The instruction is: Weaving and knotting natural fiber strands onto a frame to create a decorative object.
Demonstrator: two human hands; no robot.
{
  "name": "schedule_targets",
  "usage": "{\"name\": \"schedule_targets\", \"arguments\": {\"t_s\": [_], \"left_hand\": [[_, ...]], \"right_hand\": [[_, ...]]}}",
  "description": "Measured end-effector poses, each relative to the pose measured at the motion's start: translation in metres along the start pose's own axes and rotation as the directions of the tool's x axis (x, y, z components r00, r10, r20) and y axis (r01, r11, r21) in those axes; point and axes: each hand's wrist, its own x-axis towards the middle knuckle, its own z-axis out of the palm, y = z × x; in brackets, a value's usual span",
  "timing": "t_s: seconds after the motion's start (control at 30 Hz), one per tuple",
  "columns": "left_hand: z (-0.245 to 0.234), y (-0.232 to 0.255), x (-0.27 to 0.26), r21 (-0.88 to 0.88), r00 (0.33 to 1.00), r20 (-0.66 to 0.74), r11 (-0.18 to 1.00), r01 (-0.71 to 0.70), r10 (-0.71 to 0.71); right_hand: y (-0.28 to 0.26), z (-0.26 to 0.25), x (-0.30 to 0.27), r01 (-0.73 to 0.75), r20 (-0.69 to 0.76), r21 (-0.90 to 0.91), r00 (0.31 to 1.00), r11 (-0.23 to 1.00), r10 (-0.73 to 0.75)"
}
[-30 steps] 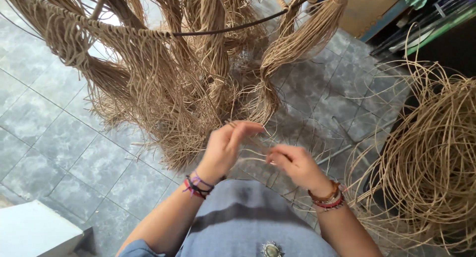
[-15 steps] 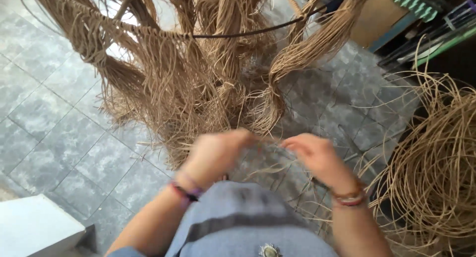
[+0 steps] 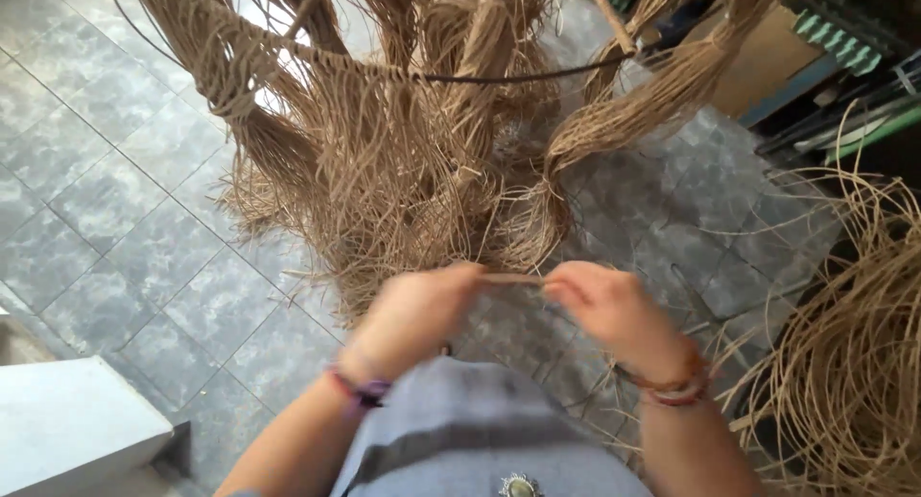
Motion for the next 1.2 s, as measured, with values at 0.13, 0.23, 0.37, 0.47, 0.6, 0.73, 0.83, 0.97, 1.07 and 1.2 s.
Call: {"name": "schedule_targets", "arguments": {"t_s": [0.13,0.23,0.37,0.47,0.6,0.73,0.83,0.97,1.07,1.2], "left_hand": [[-0.016,-0.066,-0.040,0.215,0.926,-0.030,0.903,0.373,-0.375],[-0.032,-0.035,-0.017,0.146,0.969,-0.096,0.959,0.241,-0.229],[-0.011,0.018,0.022,-0.084,0.979,0.198,0.994,0.067,-0.049],[-0.019,-0.029,-0.008,0.071,0.976,0.097,0.980,0.186,-0.193],[-0.026,-0.105,-0.047,0.273,0.902,0.020,0.870,0.411,-0.432],[-0.063,-0.040,-0.001,0.013,0.991,0.082,0.994,0.107,-0.107],[-0.044,-0.011,0.019,-0.165,0.999,0.025,0.986,-0.036,0.041],[-0.026,-0.051,0.000,0.130,0.978,0.116,0.978,0.160,-0.176],[-0.020,-0.100,-0.027,0.160,0.879,0.183,0.896,0.414,-0.439],[-0.042,-0.035,0.024,0.110,0.989,0.021,0.983,0.145,-0.149]], "right_hand": [[0.026,-0.008,-0.007,-0.212,-0.023,-0.061,0.977,0.975,0.211],[-0.005,0.008,0.013,-0.149,0.036,-0.072,0.988,0.986,0.152],[-0.026,0.040,0.036,0.061,0.083,-0.179,0.995,0.982,-0.046],[-0.020,0.011,0.030,-0.108,0.009,-0.026,0.994,0.994,0.108],[0.015,0.003,0.022,-0.242,-0.062,-0.110,0.970,0.964,0.237],[-0.017,0.032,0.043,-0.062,-0.006,-0.153,0.998,0.986,0.062],[-0.027,0.039,0.056,0.062,0.064,-0.173,0.997,0.983,-0.051],[0.003,0.011,0.056,-0.041,0.071,-0.133,0.996,0.990,0.051],[0.012,-0.010,0.066,-0.087,0.114,-0.160,0.988,0.983,0.106],[0.035,0.012,0.096,0.139,0.177,-0.177,0.978,0.974,-0.107]]}}
